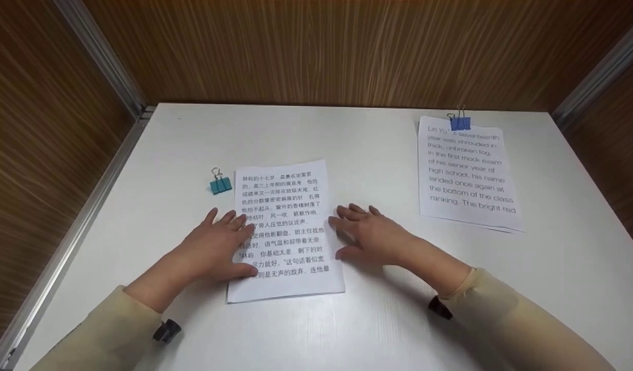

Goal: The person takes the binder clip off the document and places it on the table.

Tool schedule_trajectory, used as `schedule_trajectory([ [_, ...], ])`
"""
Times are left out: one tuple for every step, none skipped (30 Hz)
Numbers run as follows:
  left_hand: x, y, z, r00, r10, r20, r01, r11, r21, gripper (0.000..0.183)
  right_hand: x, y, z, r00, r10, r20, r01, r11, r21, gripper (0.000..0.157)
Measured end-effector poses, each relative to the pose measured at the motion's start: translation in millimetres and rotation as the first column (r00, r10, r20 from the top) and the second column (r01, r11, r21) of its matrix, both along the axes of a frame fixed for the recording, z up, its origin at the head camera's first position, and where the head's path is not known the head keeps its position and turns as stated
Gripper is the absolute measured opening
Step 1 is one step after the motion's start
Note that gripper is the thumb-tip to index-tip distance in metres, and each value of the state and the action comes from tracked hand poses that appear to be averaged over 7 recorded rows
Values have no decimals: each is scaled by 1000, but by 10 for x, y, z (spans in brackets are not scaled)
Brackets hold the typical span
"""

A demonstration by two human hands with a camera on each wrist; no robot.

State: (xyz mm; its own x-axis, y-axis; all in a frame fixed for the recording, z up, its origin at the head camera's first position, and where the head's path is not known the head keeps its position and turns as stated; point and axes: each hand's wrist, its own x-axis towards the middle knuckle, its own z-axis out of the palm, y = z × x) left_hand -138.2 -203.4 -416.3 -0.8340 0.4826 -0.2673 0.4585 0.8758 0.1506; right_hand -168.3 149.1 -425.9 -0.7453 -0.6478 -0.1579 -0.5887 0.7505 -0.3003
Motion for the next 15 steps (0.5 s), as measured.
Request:
schedule_trajectory([
  [-9, 46, 16, 1000, -2, -5, 2, 1000, 2, 93, -7, 64, 19, 1000, -6, -4, 6, 1000, -4, 78],
  [-21, 102, 33, 1000, -7, -13, 7, 1000, 5, 93, -16, 142, 37, 1000, -18, -10, 18, 1000, -11, 79],
  [-40, 171, 48, 1000, -12, -20, 12, 1000, 12, 92, -24, 229, 57, 999, -33, -13, 33, 999, -17, 80],
  [-63, 255, 62, 1000, -17, -26, 17, 1000, 21, 92, -34, 328, 72, 999, -50, -21, 50, 999, -21, 80],
  [-90, 348, 72, 999, -26, -36, 27, 999, 33, 93, -40, 435, 85, 997, -72, -29, 72, 997, -22, 79],
  [-121, 453, 77, 998, -38, -46, 40, 998, 37, 93, -42, 553, 98, 995, -94, -36, 93, 995, -27, 79],
  [-156, 566, 85, 997, -57, -56, 59, 997, 42, 94, -42, 674, 111, 992, -119, -39, 118, 993, -31, 78],
  [-194, 682, 92, 995, -80, -65, 83, 995, 47, 94, -43, 797, 120, 989, -143, -44, 141, 989, -37, 77],
  [-231, 803, 102, 992, -106, -73, 110, 993, 51, 94, -44, 915, 127, 985, -163, -50, 161, 986, -40, 75],
  [-270, 944, 108, 986, -141, -84, 146, 988, 55, 94, -35, 1053, 135, 981, -187, -57, 185, 982, -39, 74],
  [-305, 1080, 113, 979, -177, -97, 183, 981, 57, 93, -23, 1182, 147, 976, -211, -56, 209, 977, -38, 74],
  [-337, 1213, 120, 972, -209, -106, 216, 975, 56, 93, -12, 1307, 159, 971, -233, -55, 231, 972, -39, 73],
  [-362, 1337, 127, 963, -242, -117, 250, 967, 56, 93, -2, 1419, 168, 965, -256, -56, 254, 966, -37, 73],
  [-382, 1456, 131, 955, -268, -127, 277, 959, 57, 92, 9, 1528, 175, 960, -275, -59, 273, 961, -36, 72],
  [-397, 1572, 135, 948, -287, -135, 297, 953, 57, 92, 22, 1629, 182, 954, -296, -57, 294, 955, -32, 73],
])
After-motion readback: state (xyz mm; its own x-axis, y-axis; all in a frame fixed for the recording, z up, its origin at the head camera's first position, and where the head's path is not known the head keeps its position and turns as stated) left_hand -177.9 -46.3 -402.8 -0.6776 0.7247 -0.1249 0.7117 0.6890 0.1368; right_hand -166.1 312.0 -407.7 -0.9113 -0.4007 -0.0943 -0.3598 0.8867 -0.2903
